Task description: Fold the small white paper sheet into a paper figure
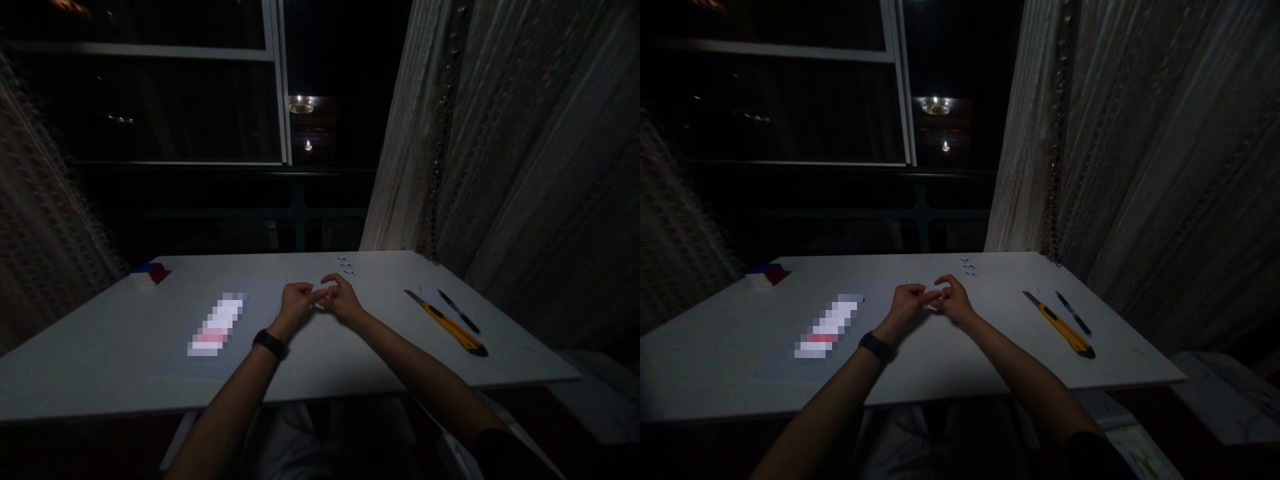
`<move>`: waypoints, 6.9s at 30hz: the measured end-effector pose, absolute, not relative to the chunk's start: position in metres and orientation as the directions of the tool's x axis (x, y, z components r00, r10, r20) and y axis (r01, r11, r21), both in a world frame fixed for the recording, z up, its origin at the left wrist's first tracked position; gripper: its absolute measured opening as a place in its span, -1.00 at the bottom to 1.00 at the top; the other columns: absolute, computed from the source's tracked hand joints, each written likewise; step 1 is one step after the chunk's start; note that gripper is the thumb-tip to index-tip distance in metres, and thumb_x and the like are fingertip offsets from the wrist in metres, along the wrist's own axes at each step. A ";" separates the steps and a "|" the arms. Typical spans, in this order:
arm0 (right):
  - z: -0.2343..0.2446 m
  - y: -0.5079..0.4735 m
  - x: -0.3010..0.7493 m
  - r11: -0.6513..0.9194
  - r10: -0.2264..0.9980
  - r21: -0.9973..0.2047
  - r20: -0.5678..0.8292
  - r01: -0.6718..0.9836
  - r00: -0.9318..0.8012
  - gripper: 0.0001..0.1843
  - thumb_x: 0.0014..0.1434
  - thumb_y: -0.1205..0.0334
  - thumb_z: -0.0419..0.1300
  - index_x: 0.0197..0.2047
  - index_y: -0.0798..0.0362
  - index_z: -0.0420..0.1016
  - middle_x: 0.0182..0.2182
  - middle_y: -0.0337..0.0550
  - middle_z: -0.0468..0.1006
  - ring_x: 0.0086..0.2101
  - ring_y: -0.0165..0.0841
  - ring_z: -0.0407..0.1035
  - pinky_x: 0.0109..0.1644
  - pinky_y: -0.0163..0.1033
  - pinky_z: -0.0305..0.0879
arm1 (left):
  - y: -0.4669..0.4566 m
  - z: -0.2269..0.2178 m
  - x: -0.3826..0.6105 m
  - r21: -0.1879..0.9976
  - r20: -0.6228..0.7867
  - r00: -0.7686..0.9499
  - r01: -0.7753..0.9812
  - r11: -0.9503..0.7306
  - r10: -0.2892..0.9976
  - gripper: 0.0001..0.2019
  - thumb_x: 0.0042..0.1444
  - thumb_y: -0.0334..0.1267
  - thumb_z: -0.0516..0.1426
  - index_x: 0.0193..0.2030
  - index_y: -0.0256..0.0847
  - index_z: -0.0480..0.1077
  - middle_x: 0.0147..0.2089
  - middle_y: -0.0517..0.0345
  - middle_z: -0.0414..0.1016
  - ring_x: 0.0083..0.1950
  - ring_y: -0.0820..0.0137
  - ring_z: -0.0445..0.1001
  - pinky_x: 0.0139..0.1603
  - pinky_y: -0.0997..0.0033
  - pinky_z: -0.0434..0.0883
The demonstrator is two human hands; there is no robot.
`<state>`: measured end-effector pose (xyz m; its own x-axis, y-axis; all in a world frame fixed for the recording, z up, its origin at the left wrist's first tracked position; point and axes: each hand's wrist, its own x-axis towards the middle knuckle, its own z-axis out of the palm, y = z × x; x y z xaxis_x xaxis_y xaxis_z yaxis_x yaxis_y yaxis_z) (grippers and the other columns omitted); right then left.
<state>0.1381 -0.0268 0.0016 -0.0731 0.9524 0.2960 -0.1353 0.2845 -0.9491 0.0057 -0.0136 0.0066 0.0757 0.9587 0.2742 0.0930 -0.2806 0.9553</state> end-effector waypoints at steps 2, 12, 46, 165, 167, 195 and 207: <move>0.002 -0.028 0.138 0.309 0.946 -0.946 0.316 -0.093 -0.075 -0.51 -0.34 0.33 0.32 -0.27 0.01 0.27 -0.71 -0.50 0.32 -0.66 -0.52 0.21 -0.56 -0.40 0.14 | -0.014 0.008 0.006 0.947 0.298 0.055 0.108 -0.302 0.953 -0.59 -0.40 -0.05 0.32 -0.75 -0.27 0.21 -0.70 0.34 0.03 -0.63 0.60 0.01 -0.63 0.53 -0.05; -0.003 -0.024 0.138 0.271 0.932 -0.955 0.292 -0.121 -0.216 -0.42 -0.42 0.38 0.34 -0.23 0.04 0.30 -0.73 -0.54 0.24 -0.68 -0.54 0.16 -0.58 -0.42 0.11 | -0.024 0.012 0.008 0.951 0.271 0.109 0.125 -0.284 0.956 -0.62 -0.40 -0.03 0.31 -0.71 -0.33 0.34 -0.71 0.28 0.18 -0.62 0.57 0.13 -0.61 0.53 0.02; 0.001 -0.021 0.147 0.018 0.980 -0.964 0.070 -0.265 -0.188 -0.63 -0.27 0.03 0.37 -0.44 0.12 0.47 -0.54 -0.26 0.44 -0.48 -0.45 0.31 -0.32 -0.27 0.24 | -0.024 0.003 0.005 0.497 0.616 0.237 0.622 -0.605 0.751 -0.75 0.21 -0.21 -0.14 -0.45 -0.19 0.21 -0.50 0.20 0.29 -0.46 0.45 0.26 -0.41 0.45 0.15; 0.004 -0.017 0.146 0.318 0.948 -0.927 0.316 -0.198 0.041 -0.67 -0.15 0.08 0.27 -0.36 0.03 0.26 -0.64 -0.40 0.37 -0.64 -0.50 0.28 -0.55 -0.37 0.24 | -0.021 0.010 0.013 0.960 0.240 0.161 -0.188 -0.209 0.957 -0.66 -0.27 -0.19 0.31 -0.34 -0.37 0.49 -0.41 0.02 0.51 -0.45 0.44 0.42 -0.48 0.51 0.33; 0.003 -0.017 0.147 0.341 0.940 -0.922 0.341 -0.185 0.031 -0.66 -0.15 0.10 0.27 -0.35 0.02 0.26 -0.63 -0.40 0.37 -0.63 -0.49 0.29 -0.54 -0.38 0.24 | -0.020 0.010 0.013 0.958 0.228 0.157 -0.210 -0.193 0.961 -0.61 -0.28 -0.20 0.31 -0.26 -0.35 0.48 -0.43 0.05 0.51 -0.46 0.45 0.42 -0.49 0.51 0.34; 0.000 -0.021 0.148 0.402 0.910 -0.912 0.387 0.083 -0.149 -0.68 0.07 -0.08 0.06 -0.28 0.01 0.26 -0.65 -0.37 0.41 -0.64 -0.48 0.33 -0.54 -0.38 0.30 | -0.013 0.004 0.009 0.939 0.207 0.154 -0.308 -0.152 0.966 -0.60 -0.21 -0.16 0.29 -0.20 -0.32 0.48 -0.26 -0.01 0.52 -0.34 0.41 0.46 -0.30 0.41 0.40; 0.001 -0.020 0.146 0.314 0.940 -0.949 0.312 -0.005 -0.137 -0.60 0.05 -0.19 0.02 -0.36 0.01 0.19 -0.68 -0.40 0.37 -0.67 -0.47 0.35 -0.61 -0.41 0.29 | -0.015 0.006 0.010 0.943 0.235 0.168 -0.277 -0.183 0.957 -0.64 -0.19 -0.15 0.27 -0.23 -0.32 0.50 -0.28 0.01 0.52 -0.34 0.41 0.44 -0.34 0.46 0.40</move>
